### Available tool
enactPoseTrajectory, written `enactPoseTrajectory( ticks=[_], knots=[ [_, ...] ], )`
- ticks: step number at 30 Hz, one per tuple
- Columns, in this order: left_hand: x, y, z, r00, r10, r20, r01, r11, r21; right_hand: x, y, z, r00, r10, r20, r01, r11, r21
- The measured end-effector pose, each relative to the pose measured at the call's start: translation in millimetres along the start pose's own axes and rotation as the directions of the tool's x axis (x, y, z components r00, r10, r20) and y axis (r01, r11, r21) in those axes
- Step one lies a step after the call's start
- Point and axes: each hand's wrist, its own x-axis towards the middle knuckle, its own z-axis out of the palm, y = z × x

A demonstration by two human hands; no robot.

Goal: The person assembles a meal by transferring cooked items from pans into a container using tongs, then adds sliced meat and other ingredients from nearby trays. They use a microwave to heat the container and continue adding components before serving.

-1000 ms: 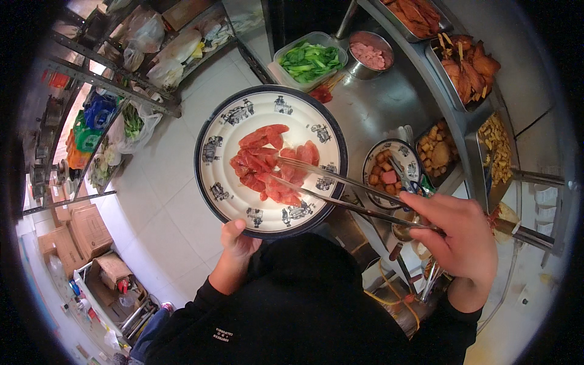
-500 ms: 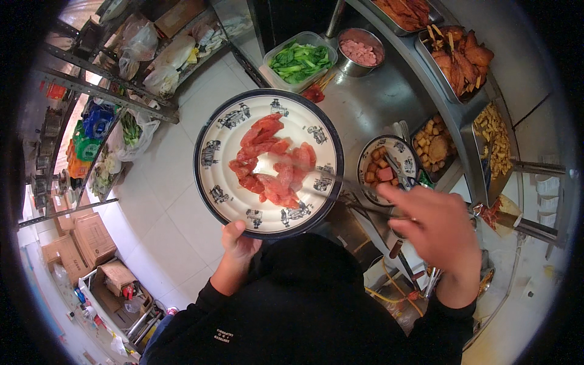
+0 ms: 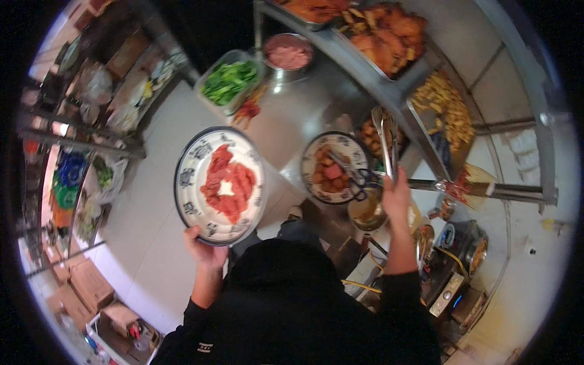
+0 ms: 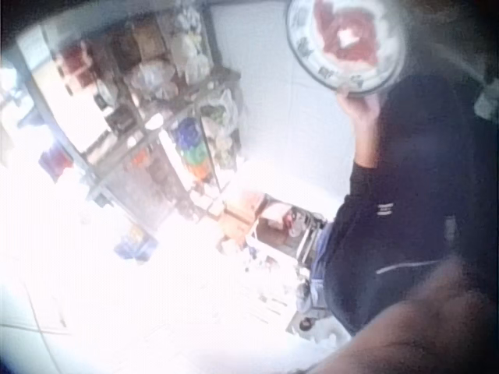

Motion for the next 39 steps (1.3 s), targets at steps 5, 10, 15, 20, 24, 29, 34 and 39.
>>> enactPoseTrajectory(
  ticks=[5,10,15,20,24,29,34,39],
  knots=[
    [4.8,-11.8,10.8,0.999,0.016,0.042,-0.027,0.963,0.268,80.3,44.5,43.9,0.959,0.281,-0.025,-0.268,0.936,0.230],
    [2.4,-1.9,12.0,0.999,0.040,-0.036,-0.026,0.945,0.326,150.9,55.2,76.9,0.972,0.121,-0.200,-0.127,0.992,-0.017],
    [11.5,28.1,2.4,1.000,0.005,-0.015,-0.001,0.969,0.248,103.2,16.4,38.9,0.989,0.117,-0.095,-0.122,0.991,-0.051],
    [43.6,95.3,-33.0,0.992,-0.128,-0.011,0.122,0.910,0.395,-94.4,-101.9,12.8,0.944,-0.230,0.236,-0.128,0.404,0.906],
    [79.4,145.5,-91.0,0.908,-0.414,-0.069,0.366,0.700,0.613,-228.1,-203.8,108.6,0.693,-0.382,0.611,-0.647,0.043,0.761],
    [138.3,159.8,-182.4,0.676,-0.729,-0.103,0.487,0.339,0.805,-307.0,-208.1,244.9,0.711,0.081,0.699,-0.695,-0.077,0.715],
    [299.1,25.1,-329.6,0.633,-0.733,-0.248,0.234,-0.124,0.964,-332.4,-78.7,393.5,0.646,0.429,0.631,-0.626,-0.173,0.760],
    [481.5,-251.4,-518.0,0.712,-0.663,0.230,-0.580,-0.373,0.724,-305.7,74.2,548.8,0.728,0.540,0.423,-0.398,-0.170,0.901]
  ],
)
